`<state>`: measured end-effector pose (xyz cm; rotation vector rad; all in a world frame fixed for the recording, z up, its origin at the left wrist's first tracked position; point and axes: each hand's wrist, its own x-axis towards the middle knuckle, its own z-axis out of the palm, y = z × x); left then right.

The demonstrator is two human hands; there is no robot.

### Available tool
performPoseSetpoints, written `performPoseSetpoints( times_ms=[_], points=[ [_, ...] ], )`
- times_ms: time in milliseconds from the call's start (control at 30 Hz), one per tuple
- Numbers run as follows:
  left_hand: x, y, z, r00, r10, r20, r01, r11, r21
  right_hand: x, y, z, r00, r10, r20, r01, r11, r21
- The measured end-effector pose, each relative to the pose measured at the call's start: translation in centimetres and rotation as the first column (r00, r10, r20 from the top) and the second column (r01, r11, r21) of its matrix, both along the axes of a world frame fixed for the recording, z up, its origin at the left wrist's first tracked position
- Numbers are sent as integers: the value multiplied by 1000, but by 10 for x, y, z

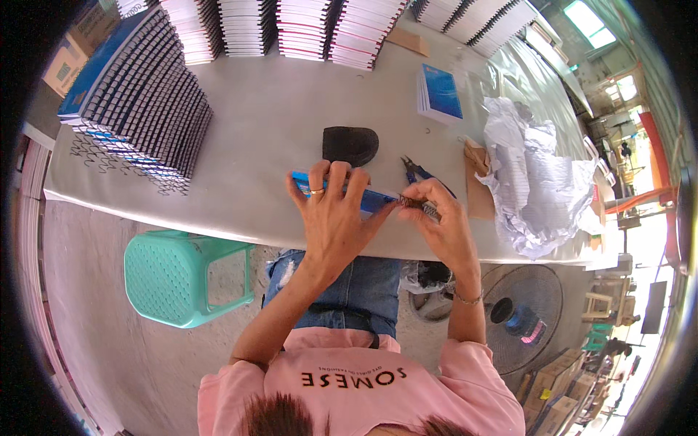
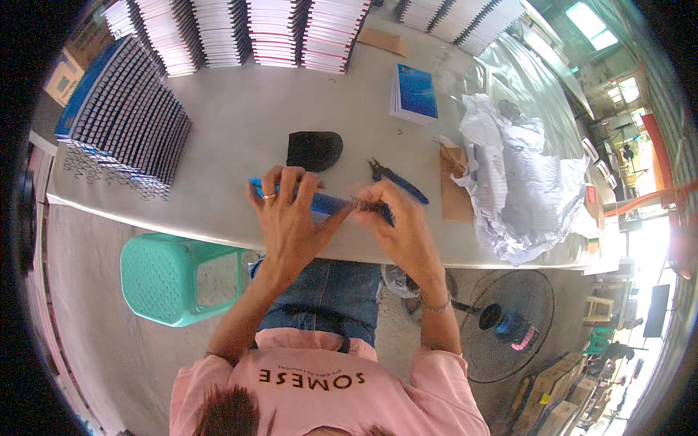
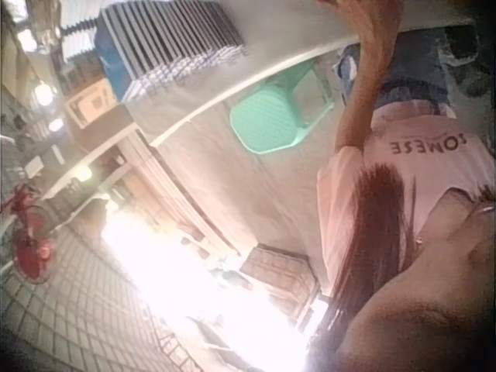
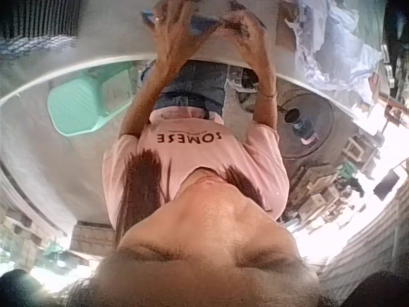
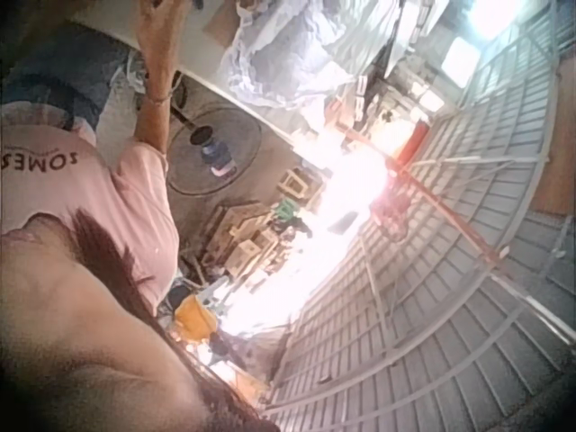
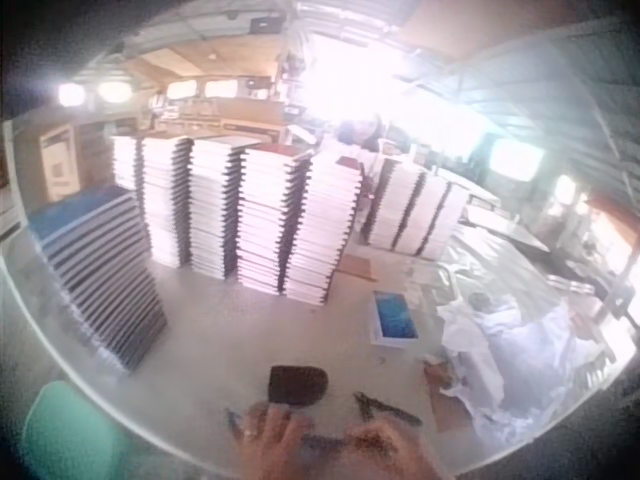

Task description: The person manually inserts metal spiral coils into the punched holes of small blue notebook covers and paper blocks, then uses pliers to trim and secure the ends of the wire.

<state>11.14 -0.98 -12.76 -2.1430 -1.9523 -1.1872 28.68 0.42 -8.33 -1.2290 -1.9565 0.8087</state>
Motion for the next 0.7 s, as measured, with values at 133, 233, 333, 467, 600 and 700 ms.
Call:
performPoseSetpoints(
  times_ms=[133, 233, 333, 467, 600, 700],
  points=[
    [-5, -2, 4, 999, -36, -23, 35, 998, -48, -4, -1, 5, 996, -29, 80, 30, 1000, -6],
    [-10, -4, 8, 998, -68, -2, 68, 994, -89, -16, -3, 11, 988, -94, 121, 90, 995, 35],
    [-14, -5, 8, 995, -74, 63, 79, 993, -83, -12, 0, 4, 975, -88, 206, 64, 991, 120],
    [-18, -3, 7, 943, -59, 327, 46, 998, 48, -19, 2, 3, 956, -145, 254, 81, 966, 245],
    [-18, -2, 2, 915, 4, 404, -35, 997, 69, -24, 2, 2, 951, -184, 250, 118, 959, 257],
    [-20, -4, -9, 903, 0, 430, -2, 1000, 6, -27, 3, -1, 939, -236, 251, 129, 916, 381]
  ],
)
